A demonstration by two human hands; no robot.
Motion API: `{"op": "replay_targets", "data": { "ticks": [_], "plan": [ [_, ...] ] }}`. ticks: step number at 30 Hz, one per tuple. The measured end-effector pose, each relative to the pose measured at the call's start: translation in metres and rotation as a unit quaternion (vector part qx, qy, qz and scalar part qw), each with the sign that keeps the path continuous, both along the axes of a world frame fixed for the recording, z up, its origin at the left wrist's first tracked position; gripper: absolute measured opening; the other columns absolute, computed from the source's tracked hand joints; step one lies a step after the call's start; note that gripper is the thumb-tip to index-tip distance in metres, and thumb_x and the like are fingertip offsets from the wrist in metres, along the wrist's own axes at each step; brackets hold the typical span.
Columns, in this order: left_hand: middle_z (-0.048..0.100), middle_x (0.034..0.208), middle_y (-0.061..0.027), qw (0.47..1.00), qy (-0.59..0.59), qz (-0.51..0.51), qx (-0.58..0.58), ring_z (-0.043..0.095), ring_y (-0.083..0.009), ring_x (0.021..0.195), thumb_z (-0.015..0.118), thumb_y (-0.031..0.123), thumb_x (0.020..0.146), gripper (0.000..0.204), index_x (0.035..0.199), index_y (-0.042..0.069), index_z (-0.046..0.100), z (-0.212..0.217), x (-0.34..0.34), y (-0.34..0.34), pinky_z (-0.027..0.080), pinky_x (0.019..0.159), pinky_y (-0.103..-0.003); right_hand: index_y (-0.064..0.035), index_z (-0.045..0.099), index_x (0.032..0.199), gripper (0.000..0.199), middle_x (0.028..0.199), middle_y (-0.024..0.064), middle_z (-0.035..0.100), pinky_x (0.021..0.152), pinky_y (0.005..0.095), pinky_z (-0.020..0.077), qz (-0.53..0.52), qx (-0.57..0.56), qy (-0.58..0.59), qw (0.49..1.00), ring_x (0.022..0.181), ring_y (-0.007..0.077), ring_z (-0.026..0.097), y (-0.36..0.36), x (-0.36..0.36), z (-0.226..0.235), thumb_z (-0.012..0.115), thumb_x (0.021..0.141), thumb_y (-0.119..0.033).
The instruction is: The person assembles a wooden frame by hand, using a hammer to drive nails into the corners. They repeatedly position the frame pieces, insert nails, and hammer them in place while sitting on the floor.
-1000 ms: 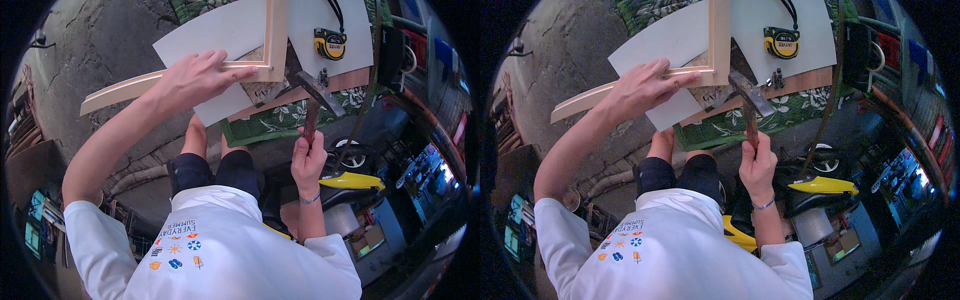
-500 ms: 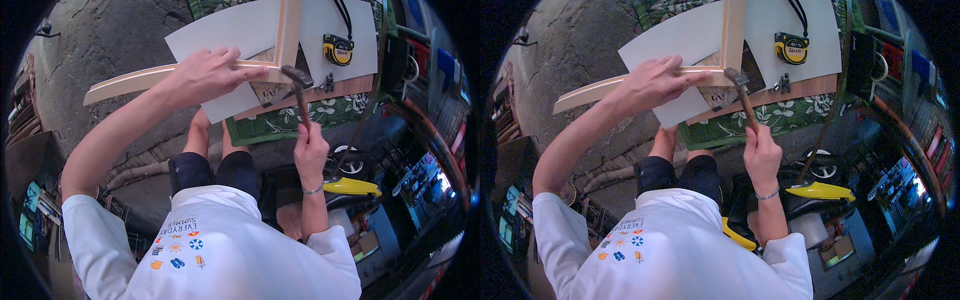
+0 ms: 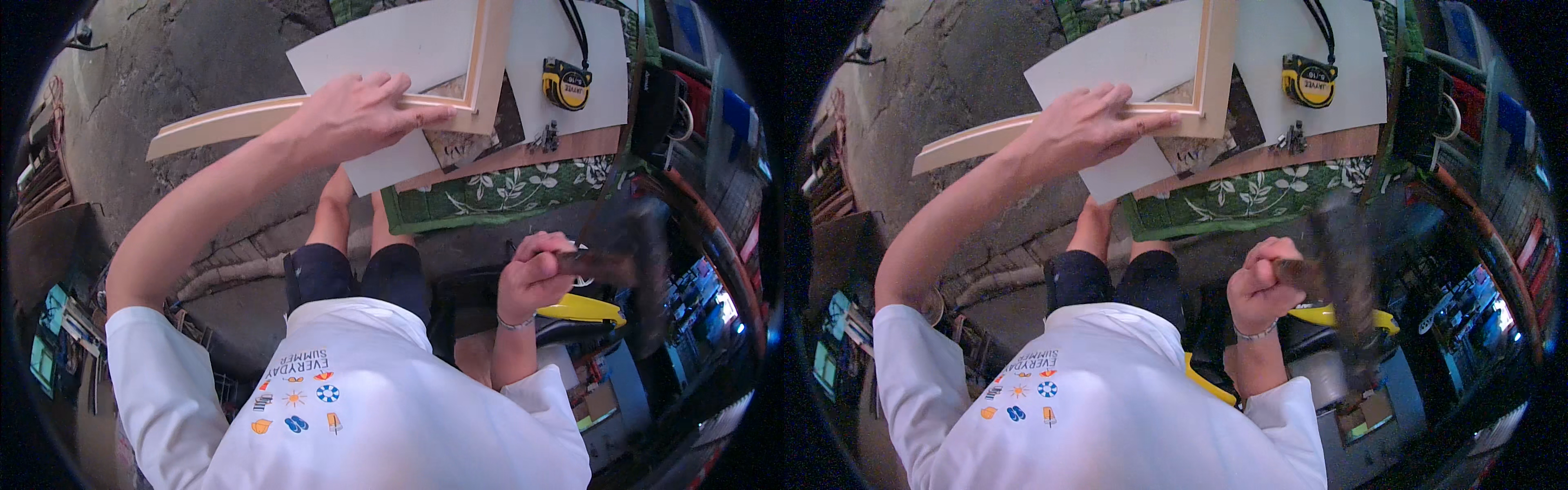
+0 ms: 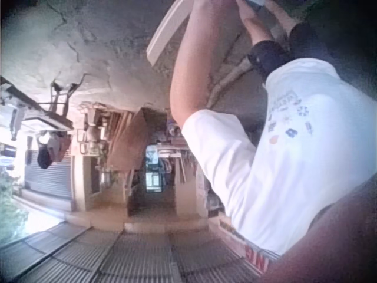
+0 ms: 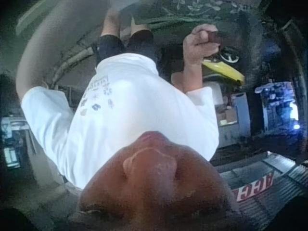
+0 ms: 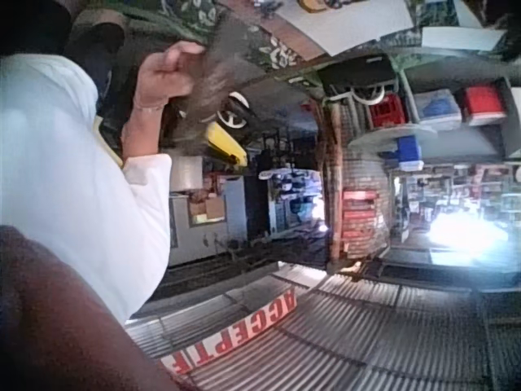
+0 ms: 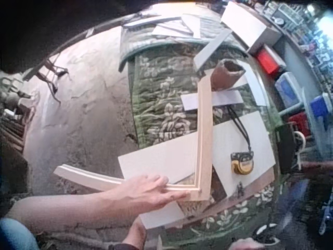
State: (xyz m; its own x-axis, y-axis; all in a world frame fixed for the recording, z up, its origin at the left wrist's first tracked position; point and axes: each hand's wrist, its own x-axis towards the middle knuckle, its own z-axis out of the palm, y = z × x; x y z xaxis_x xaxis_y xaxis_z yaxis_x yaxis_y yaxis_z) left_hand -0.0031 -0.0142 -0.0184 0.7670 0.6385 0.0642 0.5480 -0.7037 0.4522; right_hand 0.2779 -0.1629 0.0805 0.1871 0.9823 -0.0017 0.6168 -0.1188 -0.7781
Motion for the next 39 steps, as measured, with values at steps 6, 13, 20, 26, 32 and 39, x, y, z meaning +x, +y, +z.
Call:
{"op": "replay_targets", "data": {
  "ticks": [6,13,20,26,32,39],
  "plan": [
    [0.053,0.095,-0.0080,1.000,-0.013,-0.007,-0.005,0.061,-0.0231,0.081,0.071,0.026,0.092,0.071,0.156,0.043,0.046,-0.001,0.001,-0.001,0.052,0.061,-0.038,-0.0005,0.061,0.098,0.020,0.075,0.0156,0.067,0.054,0.0426,0.0501,0.030,-0.049,-0.165,0.985,0.062,0.0396,0.068,0.015,-0.008,0.003,0.061,0.106,-0.019],
    [0.052,0.094,-0.0070,1.000,-0.015,-0.014,-0.016,0.060,-0.0222,0.077,0.070,0.026,0.094,0.069,0.156,0.044,0.047,0.002,0.001,0.001,0.051,0.061,-0.037,-0.0006,0.061,0.100,0.019,0.077,0.0177,0.066,0.058,0.0417,0.0520,0.069,-0.122,-0.166,0.976,0.064,0.0409,0.066,0.008,-0.006,-0.010,0.062,0.105,-0.019],
    [0.052,0.094,-0.0061,1.000,-0.018,-0.006,-0.017,0.059,-0.0219,0.077,0.072,0.024,0.093,0.070,0.156,0.045,0.048,-0.001,0.000,-0.001,0.051,0.062,-0.036,-0.0013,0.062,0.101,0.016,0.076,0.0172,0.067,0.056,0.0440,0.0524,0.058,-0.115,-0.182,0.975,0.064,0.0415,0.069,0.001,0.000,-0.017,0.063,0.105,-0.017],
    [0.050,0.091,-0.0054,1.000,0.004,-0.004,-0.018,0.057,-0.0220,0.077,0.071,0.025,0.095,0.067,0.155,0.045,0.049,0.004,-0.001,0.000,0.050,0.064,-0.037,-0.0051,0.061,0.101,0.018,0.072,0.0194,0.064,0.056,0.0457,0.0517,0.026,-0.096,-0.134,0.986,0.065,0.0451,0.067,0.003,-0.003,-0.010,0.062,0.107,-0.022],
    [0.056,0.097,-0.0069,0.998,0.037,-0.015,-0.038,0.063,-0.0223,0.081,0.068,0.026,0.096,0.068,0.158,0.044,0.045,0.012,0.002,0.003,0.053,0.068,-0.035,-0.0043,0.060,0.101,0.026,0.072,0.0215,0.063,0.056,0.0494,0.0483,0.005,-0.099,-0.133,0.986,0.068,0.0483,0.065,0.015,0.017,-0.014,0.059,0.108,-0.029],
    [0.058,0.112,-0.0103,0.998,0.047,0.030,-0.012,0.061,-0.0277,0.091,0.069,0.015,0.092,0.069,0.155,0.036,0.052,0.029,0.025,-0.015,0.054,0.078,-0.041,-0.0024,0.065,0.112,0.029,0.094,0.0210,0.068,0.075,0.0517,0.0508,-0.137,0.013,-0.309,0.941,0.092,0.0443,0.067,0.104,0.119,-0.062,0.064,0.105,-0.030]
  ]
}}
